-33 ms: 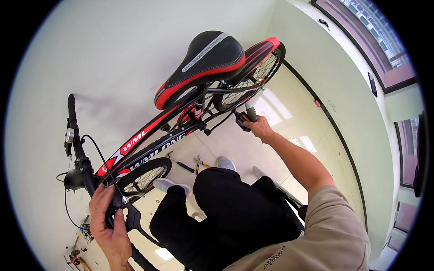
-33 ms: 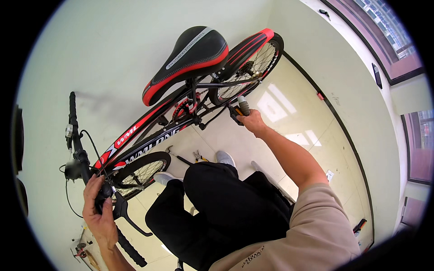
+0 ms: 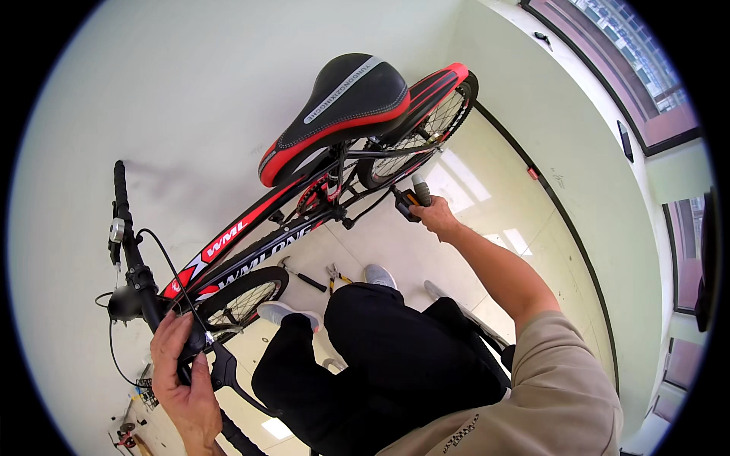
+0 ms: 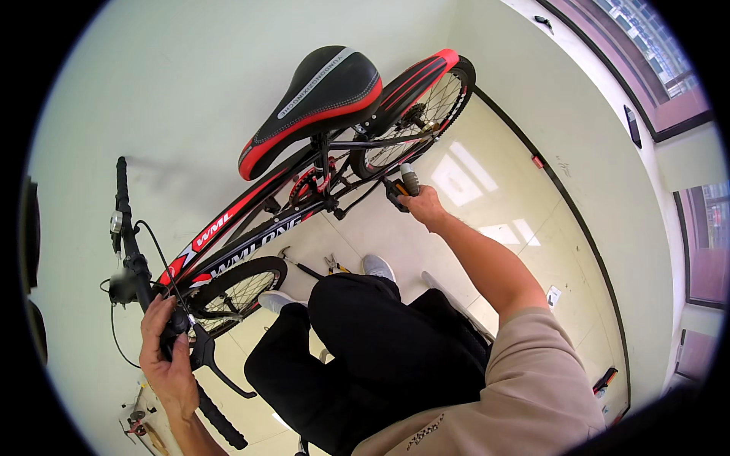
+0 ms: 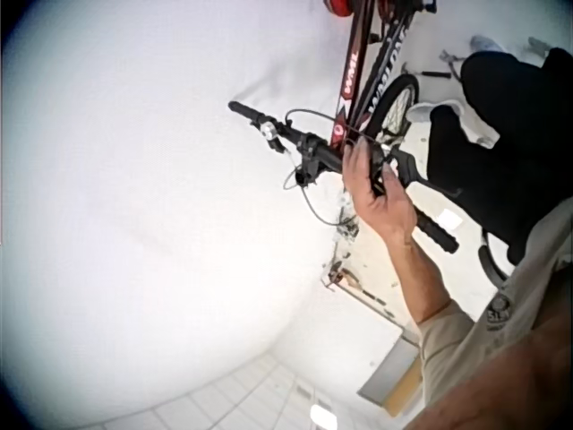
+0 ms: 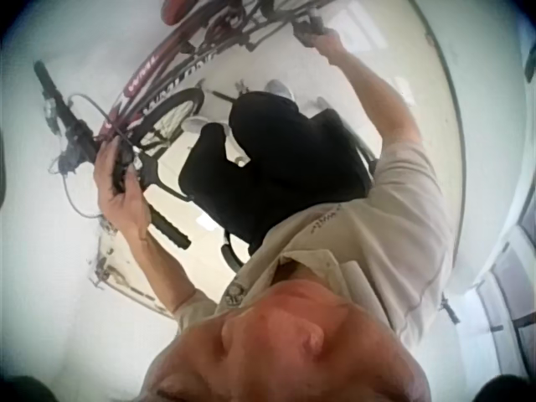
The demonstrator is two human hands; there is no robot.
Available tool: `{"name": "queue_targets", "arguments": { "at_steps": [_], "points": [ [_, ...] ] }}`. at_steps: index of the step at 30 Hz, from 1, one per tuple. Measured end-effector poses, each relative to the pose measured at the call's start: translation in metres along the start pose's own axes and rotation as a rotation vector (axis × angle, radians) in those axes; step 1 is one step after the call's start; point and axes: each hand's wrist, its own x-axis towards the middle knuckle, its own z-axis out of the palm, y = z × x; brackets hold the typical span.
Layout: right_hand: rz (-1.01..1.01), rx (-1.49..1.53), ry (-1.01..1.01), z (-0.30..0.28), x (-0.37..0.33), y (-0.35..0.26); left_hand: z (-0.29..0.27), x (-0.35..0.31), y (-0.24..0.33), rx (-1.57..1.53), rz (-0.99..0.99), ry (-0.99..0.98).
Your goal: The person assembles a bicycle by attaching the handlebar stem to the frame and tightening it with a screwdriver. They then install the pedals onto the crank arms and secure them with a wrench.
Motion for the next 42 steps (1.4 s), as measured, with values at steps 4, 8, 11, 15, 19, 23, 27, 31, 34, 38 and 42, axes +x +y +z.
{"name": "queue_targets", "arguments": {
  "at_steps": [4,8,11,15,19,23,27,31,34,38,42],
  "points": [
    [0.102,0.087,0.024,0.011,0.022,0.026,0.001,0.001,0.001,-0.017,0.019,-0.004],
    [0.161,0.254,0.09,0.023,0.028,0.032,0.003,0.002,0.002,-0.014,0.009,-0.007],
    [0.168,0.274,-0.004,0.01,0.012,0.013,0.0,0.001,-0.001,-0.02,0.025,-0.029],
    [0.035,0.184,-0.102,-0.005,-0.004,-0.005,0.001,0.0,-0.002,-0.048,0.012,-0.031],
    [-0.004,0.109,-0.013,0.002,-0.018,-0.01,0.001,0.002,-0.003,-0.027,0.034,-0.05],
    [-0.024,0.098,-0.055,-0.001,-0.02,-0.011,0.001,0.001,-0.003,-0.037,0.022,-0.041],
    [-0.05,0.109,0.049,0.007,-0.014,-0.003,0.002,0.0,-0.003,-0.077,0.007,-0.024],
    [0.055,0.248,0.043,0.008,0.004,0.016,0.001,0.0,-0.009,-0.095,0.048,-0.038],
    [0.14,0.275,0.05,0.008,0.004,0.013,0.002,0.0,-0.008,-0.096,0.032,-0.033],
    [-0.002,0.082,0.022,0.003,-0.025,-0.018,0.002,0.001,-0.01,-0.091,0.029,-0.02],
    [0.0,0.114,0.054,0.006,-0.028,-0.017,0.004,0.0,-0.005,-0.104,0.014,-0.011]
  ]
}}
